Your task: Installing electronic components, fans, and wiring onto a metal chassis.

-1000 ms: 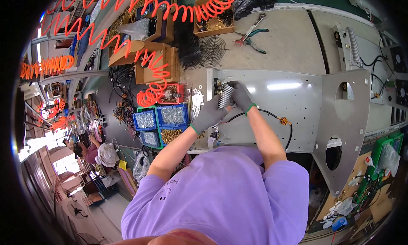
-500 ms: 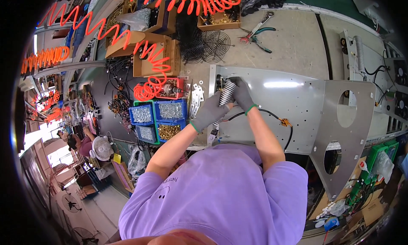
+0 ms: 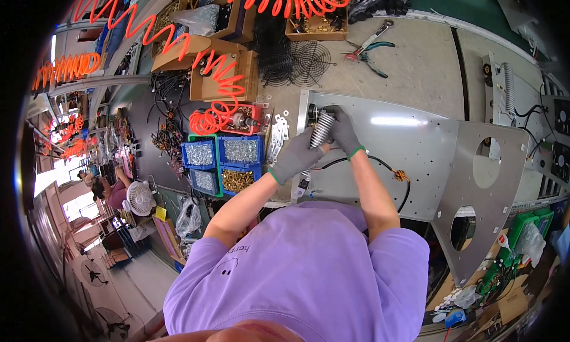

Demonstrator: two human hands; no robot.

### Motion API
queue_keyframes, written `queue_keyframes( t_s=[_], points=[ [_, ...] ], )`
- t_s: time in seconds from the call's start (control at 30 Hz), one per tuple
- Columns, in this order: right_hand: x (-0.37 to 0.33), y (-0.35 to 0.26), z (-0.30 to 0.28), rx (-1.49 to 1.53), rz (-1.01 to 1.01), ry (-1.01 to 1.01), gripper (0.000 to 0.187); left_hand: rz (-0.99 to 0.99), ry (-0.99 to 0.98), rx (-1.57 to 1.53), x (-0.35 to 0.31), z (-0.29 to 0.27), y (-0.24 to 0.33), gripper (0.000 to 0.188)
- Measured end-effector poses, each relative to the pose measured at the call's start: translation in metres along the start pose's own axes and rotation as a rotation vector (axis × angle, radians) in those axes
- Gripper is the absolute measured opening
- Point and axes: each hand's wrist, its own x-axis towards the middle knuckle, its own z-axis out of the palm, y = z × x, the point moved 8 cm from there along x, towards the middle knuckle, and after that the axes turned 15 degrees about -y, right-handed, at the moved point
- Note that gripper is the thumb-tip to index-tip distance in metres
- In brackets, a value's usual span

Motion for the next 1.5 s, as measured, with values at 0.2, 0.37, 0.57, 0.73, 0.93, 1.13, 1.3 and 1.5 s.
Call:
queue_keyframes(
  t_s=[0.2, 0.37, 0.57, 0.73, 0.93, 1.13, 1.3, 1.5],
  points=[
    [0.001, -0.006, 0.003, 0.074, 0.101, -0.078, 0.031, 0.042, 0.027, -0.158, 0.007, 0.003, -0.020, 0.041],
    [0.006, 0.001, -0.003, -0.051, 0.059, -0.032, 0.028, 0.121, 0.045, -0.361, 0.009, 0.005, -0.019, 0.036],
    [0.007, -0.007, -0.004, -0.150, -0.147, 0.048, 0.025, 0.109, 0.052, -0.402, 0.007, 0.006, -0.017, 0.030],
    [0.005, -0.006, -0.001, 0.025, -0.018, -0.029, 0.023, 0.046, 0.061, -0.342, 0.006, 0.007, -0.017, 0.032],
    [0.000, -0.012, 0.003, 0.053, 0.088, -0.023, 0.027, 0.058, 0.076, -0.294, 0.008, 0.008, -0.023, 0.039],
    [-0.004, -0.022, 0.002, 0.028, 0.040, -0.004, 0.022, 0.083, 0.077, -0.248, 0.005, 0.007, -0.021, 0.039],
    [0.003, -0.006, 0.002, 0.006, 0.025, -0.024, 0.023, 0.060, 0.071, -0.304, 0.001, 0.004, -0.014, 0.037],
    [0.004, -0.006, -0.001, -0.037, -0.086, 0.016, 0.022, 0.142, 0.104, -0.369, 0.002, 0.002, -0.015, 0.038]
  ],
)
